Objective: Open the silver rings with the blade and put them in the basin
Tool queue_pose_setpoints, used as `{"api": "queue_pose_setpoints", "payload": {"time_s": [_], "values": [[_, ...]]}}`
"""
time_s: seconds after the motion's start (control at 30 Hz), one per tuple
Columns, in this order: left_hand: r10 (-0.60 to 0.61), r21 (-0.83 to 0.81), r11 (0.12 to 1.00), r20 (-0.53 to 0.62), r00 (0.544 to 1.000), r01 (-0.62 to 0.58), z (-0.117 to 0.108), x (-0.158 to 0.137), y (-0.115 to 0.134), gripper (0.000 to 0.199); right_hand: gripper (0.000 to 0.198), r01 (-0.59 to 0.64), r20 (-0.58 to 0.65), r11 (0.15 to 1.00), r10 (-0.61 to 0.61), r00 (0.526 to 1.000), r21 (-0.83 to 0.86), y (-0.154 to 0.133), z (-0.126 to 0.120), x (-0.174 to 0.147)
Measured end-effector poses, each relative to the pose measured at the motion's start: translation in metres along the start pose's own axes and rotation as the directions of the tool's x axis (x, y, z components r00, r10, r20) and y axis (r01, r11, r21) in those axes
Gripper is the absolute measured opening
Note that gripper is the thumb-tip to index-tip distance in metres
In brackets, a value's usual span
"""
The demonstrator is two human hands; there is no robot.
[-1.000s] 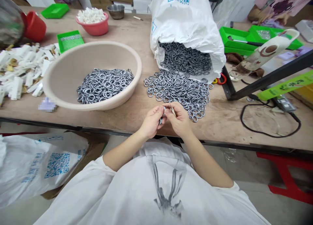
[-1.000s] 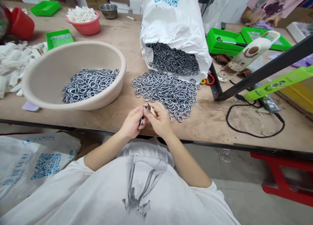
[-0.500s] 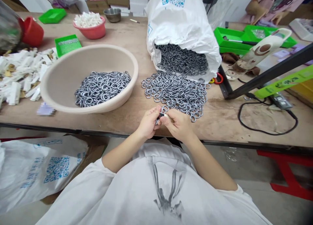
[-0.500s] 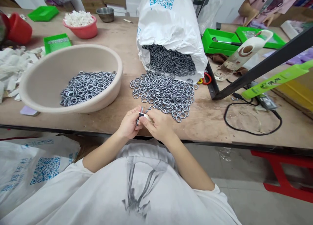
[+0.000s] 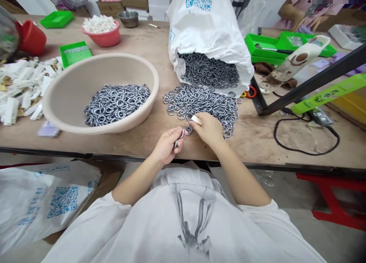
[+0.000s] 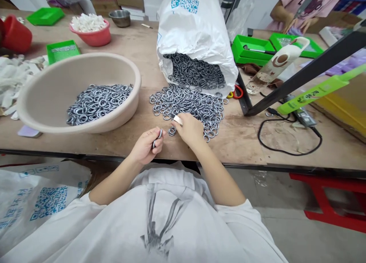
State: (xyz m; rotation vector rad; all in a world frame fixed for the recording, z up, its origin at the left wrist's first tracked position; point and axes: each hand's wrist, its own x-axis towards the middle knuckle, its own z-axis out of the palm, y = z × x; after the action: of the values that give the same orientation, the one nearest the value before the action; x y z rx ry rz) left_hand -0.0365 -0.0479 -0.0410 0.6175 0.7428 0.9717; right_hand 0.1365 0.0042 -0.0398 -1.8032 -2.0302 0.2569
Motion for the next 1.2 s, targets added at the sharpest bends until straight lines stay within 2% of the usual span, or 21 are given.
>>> {"api": "queue_pose_setpoints", "payload": {"time_s": [0.1, 0.17, 0.27, 0.37, 0.47, 0.53, 0.57, 0.63, 0.7, 0.73, 0.77, 0.87, 0.97, 1.1, 1.2], "values": [[0.032, -0.012, 0.999, -0.057, 0.998, -0.032, -0.006, 0.001, 0.002, 0.041, 0.028, 0.009, 0.105, 0.98, 0.013, 0.994, -0.201, -0.015, 0.006, 0.014], [0.037, -0.035, 0.999, -0.09, 0.995, -0.04, -0.01, 0.0, 0.003, 0.041, 0.027, 0.011, 0.155, 0.961, 0.033, 0.987, -0.278, -0.021, 0.01, 0.022], [0.015, -0.104, 0.994, -0.116, 0.993, -0.027, -0.015, 0.0, 0.004, 0.033, 0.027, 0.018, 0.182, 0.951, 0.04, 0.982, -0.308, -0.022, 0.011, 0.028], [-0.079, -0.192, 0.979, -0.081, 0.994, 0.062, -0.016, 0.003, 0.009, 0.028, 0.026, -0.017, 0.143, 0.965, 0.057, 0.988, -0.263, -0.017, 0.006, 0.025], [-0.129, -0.207, 0.971, -0.044, 0.991, 0.117, -0.012, 0.007, 0.011, 0.041, 0.021, -0.054, 0.047, 0.993, 0.059, 0.997, -0.109, -0.013, -0.003, 0.013], [-0.084, -0.136, 0.988, -0.067, 0.994, 0.074, -0.006, 0.009, 0.008, 0.049, 0.022, -0.043, -0.001, 0.986, 0.044, 0.999, 0.16, -0.013, -0.008, 0.0], [-0.042, -0.084, 0.996, -0.083, 0.996, 0.035, -0.003, 0.009, 0.005, 0.051, 0.025, -0.032, 0.004, 0.939, 0.033, 0.999, 0.343, -0.015, -0.009, -0.007], [0.048, 0.012, 0.999, -0.09, 0.995, -0.047, 0.004, 0.01, -0.002, 0.052, 0.032, -0.04, 0.063, 0.738, -0.003, 0.998, 0.674, -0.022, -0.008, -0.021], [0.1, 0.056, 0.994, -0.066, 0.993, -0.097, 0.009, 0.01, -0.009, 0.052, 0.036, -0.079, 0.107, 0.545, -0.02, 0.994, 0.835, -0.031, -0.002, -0.032], [0.113, 0.062, 0.992, -0.054, 0.992, -0.11, 0.011, 0.01, -0.011, 0.052, 0.036, -0.087, 0.106, 0.501, -0.01, 0.994, 0.861, -0.035, 0.002, -0.037], [0.127, 0.064, 0.99, -0.049, 0.991, -0.124, 0.013, 0.01, -0.013, 0.052, 0.035, -0.081, 0.085, 0.494, 0.013, 0.996, 0.866, -0.038, 0.007, -0.041], [0.169, 0.083, 0.983, -0.057, 0.984, -0.164, 0.015, 0.009, -0.013, 0.05, 0.022, 0.001, -0.072, 0.559, 0.104, 0.992, 0.829, -0.041, 0.019, -0.046], [0.193, 0.116, 0.976, -0.061, 0.979, -0.185, 0.013, 0.007, -0.01, 0.047, 0.017, 0.106, -0.186, 0.596, 0.075, 0.98, 0.796, -0.036, 0.022, -0.045], [0.21, 0.131, 0.971, -0.053, 0.976, -0.202, 0.011, 0.006, -0.005, 0.045, 0.021, 0.156, -0.147, 0.571, -0.063, 0.987, 0.806, -0.027, 0.012, -0.042], [0.182, 0.119, 0.977, -0.031, 0.983, -0.177, 0.015, 0.006, -0.006, 0.044, 0.027, 0.143, -0.123, 0.551, -0.073, 0.99, 0.822, -0.025, 0.006, -0.042]]}}
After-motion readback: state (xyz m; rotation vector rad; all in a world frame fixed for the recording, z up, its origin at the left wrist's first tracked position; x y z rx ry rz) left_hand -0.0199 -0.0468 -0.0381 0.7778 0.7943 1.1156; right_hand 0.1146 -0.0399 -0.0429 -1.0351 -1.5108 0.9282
